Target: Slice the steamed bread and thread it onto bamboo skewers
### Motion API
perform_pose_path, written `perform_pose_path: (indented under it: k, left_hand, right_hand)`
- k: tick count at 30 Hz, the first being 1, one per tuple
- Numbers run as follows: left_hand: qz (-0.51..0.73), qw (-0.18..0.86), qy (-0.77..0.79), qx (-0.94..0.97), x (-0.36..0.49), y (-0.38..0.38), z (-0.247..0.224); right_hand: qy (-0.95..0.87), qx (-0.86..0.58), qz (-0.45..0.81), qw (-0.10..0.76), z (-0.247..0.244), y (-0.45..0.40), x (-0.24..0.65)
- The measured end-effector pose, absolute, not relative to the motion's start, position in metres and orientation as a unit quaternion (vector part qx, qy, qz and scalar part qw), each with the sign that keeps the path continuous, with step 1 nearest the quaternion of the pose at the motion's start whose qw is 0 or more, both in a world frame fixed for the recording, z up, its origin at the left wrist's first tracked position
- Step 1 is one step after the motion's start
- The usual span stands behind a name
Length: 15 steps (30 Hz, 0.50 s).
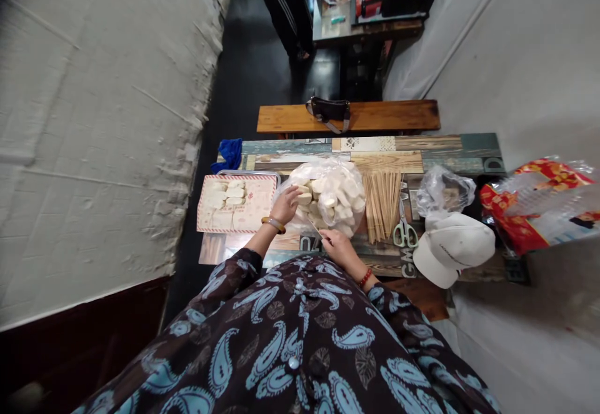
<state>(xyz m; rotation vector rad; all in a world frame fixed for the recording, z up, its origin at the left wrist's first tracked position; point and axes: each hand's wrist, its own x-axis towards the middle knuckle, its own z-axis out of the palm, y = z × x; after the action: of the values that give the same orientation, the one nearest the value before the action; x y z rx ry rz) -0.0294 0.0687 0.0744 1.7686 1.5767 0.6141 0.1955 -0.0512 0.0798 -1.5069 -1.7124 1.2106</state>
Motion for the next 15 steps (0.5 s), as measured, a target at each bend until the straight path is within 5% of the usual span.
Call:
perform_pose_path:
  k: [6, 15]
  left_hand:
    - [0.241, 0.342, 0.638, 0.647, -0.025, 0.053, 0.082]
    - [0.187, 0.511, 0.560, 0.625, 0.040, 0.019, 0.070]
  right_hand:
    - [-0.612, -0.617, 0.402, 0.290, 0.067, -0.054, 0.214]
    - [-0.515, -0.712, 0.349, 0.326, 0.058, -0.071, 0.261]
